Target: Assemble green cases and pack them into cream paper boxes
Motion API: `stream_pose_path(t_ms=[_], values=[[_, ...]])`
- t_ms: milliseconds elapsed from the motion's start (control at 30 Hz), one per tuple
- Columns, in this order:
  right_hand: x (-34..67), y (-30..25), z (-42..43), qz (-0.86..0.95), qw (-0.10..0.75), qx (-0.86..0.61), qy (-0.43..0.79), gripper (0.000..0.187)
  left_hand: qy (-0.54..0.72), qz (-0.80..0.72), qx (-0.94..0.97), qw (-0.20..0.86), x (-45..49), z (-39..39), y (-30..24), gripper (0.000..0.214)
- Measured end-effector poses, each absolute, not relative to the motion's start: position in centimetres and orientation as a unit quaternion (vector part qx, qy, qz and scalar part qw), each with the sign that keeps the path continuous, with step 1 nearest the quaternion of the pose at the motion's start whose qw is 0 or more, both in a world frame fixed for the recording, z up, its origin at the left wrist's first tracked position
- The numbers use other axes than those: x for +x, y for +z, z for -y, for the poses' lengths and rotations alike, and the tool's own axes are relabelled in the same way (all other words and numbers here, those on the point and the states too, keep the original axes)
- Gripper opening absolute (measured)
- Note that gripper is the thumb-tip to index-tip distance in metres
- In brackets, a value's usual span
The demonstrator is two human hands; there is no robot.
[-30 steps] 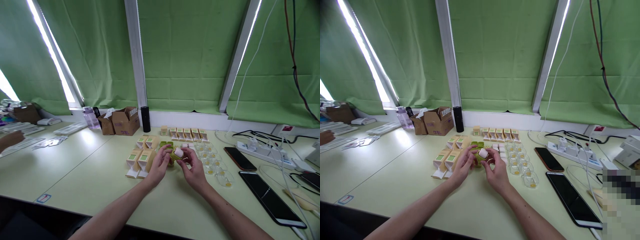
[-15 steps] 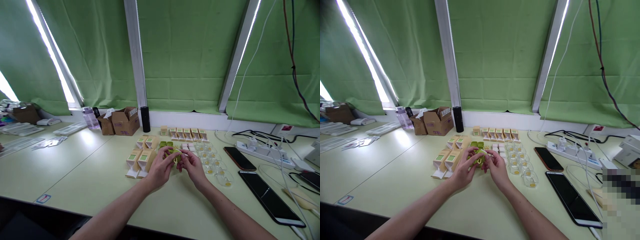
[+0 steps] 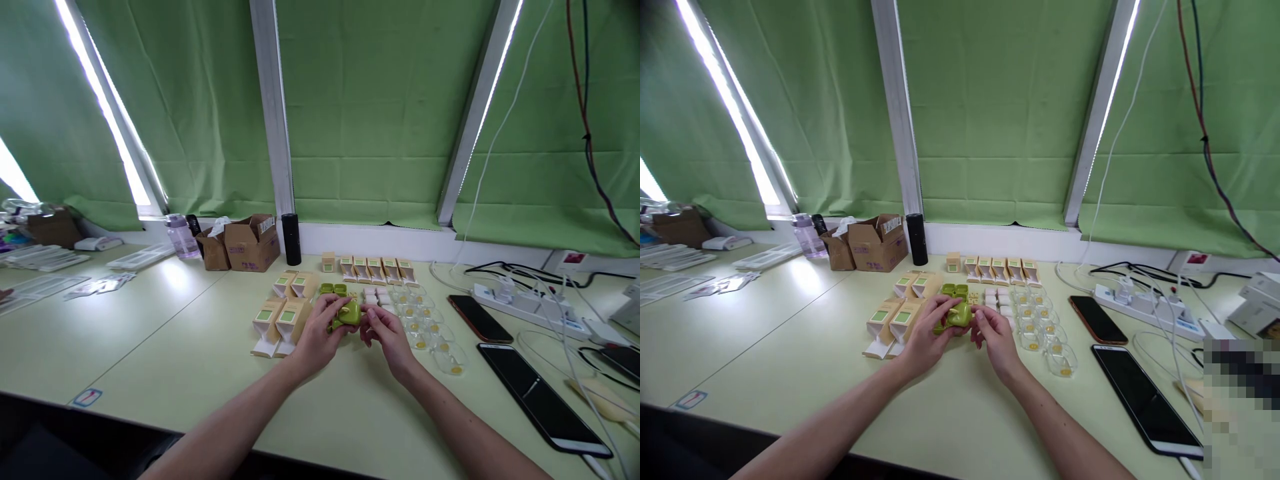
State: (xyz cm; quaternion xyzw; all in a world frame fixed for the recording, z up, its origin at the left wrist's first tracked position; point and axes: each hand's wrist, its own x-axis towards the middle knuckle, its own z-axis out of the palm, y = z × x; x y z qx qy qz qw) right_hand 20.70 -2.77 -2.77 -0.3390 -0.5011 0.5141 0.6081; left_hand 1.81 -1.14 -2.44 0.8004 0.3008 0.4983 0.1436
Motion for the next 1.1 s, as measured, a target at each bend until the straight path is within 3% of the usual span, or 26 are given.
stream_pose_path(t_ms=[233, 367, 533, 700, 900, 1000, 1100], values=[[20.8, -2.4, 3.0, 0.501, 0.596, -0.335, 0.53, 0.058, 0.518, -0.341, 0.721, 0.31, 2.5, 0.9, -2.0, 0.043], [20.9, -2.1, 3.0, 0.505, 0.605, -0.347, 0.509, 0.06, 0.526, -0.328, 0.636, 0.46, 2.8, 0.3, -2.1, 0.054], [21.9, -1.3, 3.0, 0.505, 0.65, -0.395, 0.408, 0.055, 0.523, -0.319, 0.561, 0.557, 2.7, -0.1, -1.9, 0.061], [24.3, 1.7, 3.8, 0.543, 0.649, -0.443, 0.298, 0.038, 0.534, -0.297, 0.501, 0.613, 2.5, -0.2, -1.9, 0.06], [29.5, 4.2, 6.5, 0.613, 0.563, -0.543, 0.109, 0.026, 0.546, -0.27, 0.453, 0.651, 2.2, -0.1, -1.4, 0.055], [32.5, 3.3, 8.1, 0.646, 0.469, -0.602, -0.024, 0.02, 0.556, -0.259, 0.442, 0.654, 2.0, -0.4, -1.5, 0.053], [35.0, 1.1, 9.4, 0.665, 0.358, -0.651, -0.08, 0.017, 0.564, -0.25, 0.436, 0.655, 1.9, -0.7, -1.7, 0.051]])
